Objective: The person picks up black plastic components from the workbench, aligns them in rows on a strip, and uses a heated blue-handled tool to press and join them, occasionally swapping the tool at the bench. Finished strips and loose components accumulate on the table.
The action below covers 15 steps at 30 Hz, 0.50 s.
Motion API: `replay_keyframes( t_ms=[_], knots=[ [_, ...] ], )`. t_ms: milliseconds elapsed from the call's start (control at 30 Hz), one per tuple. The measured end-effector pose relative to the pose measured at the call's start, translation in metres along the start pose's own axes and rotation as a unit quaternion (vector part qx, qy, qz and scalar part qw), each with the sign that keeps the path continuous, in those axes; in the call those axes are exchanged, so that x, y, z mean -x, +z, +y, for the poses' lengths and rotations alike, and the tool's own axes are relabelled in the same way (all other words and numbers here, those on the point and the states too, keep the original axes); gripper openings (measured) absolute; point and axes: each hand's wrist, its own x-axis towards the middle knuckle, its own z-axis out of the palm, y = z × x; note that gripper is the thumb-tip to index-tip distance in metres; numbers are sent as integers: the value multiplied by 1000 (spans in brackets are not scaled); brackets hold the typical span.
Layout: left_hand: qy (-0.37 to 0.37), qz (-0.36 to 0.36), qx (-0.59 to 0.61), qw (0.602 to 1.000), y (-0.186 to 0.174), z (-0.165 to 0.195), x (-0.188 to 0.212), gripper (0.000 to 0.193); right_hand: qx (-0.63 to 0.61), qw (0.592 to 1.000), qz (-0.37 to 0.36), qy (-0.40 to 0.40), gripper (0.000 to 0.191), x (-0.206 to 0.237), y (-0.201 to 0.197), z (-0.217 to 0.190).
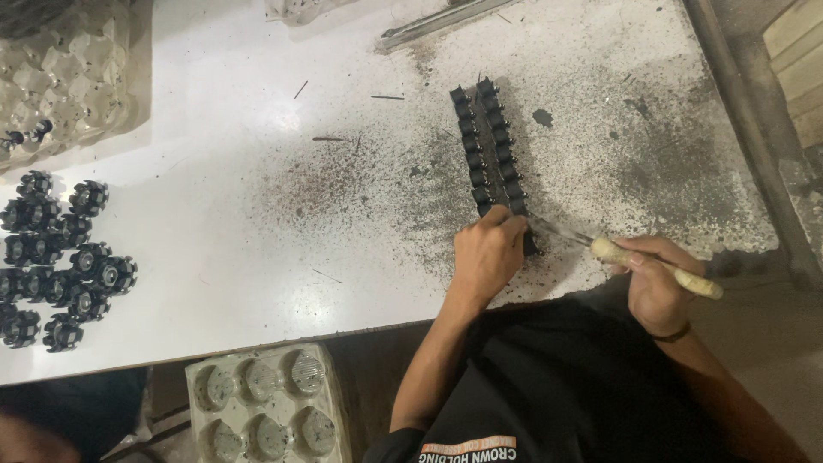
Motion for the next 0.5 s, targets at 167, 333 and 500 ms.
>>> replay_keyframes(
  t_ms=[167, 333, 500],
  knots=[
    [6, 2, 2, 1000, 1, -1, 0, 7, 26, 1000, -15, -4, 22, 0, -2, 1],
    [11, -31, 4, 999, 8, -8, 1, 14, 7, 999, -23, -35, 19, 0, -5, 9],
    [21, -44, -32, 998, 14, -10, -4, 9, 19, 997, -62, -45, 17, -6, -17, 11]
  ],
)
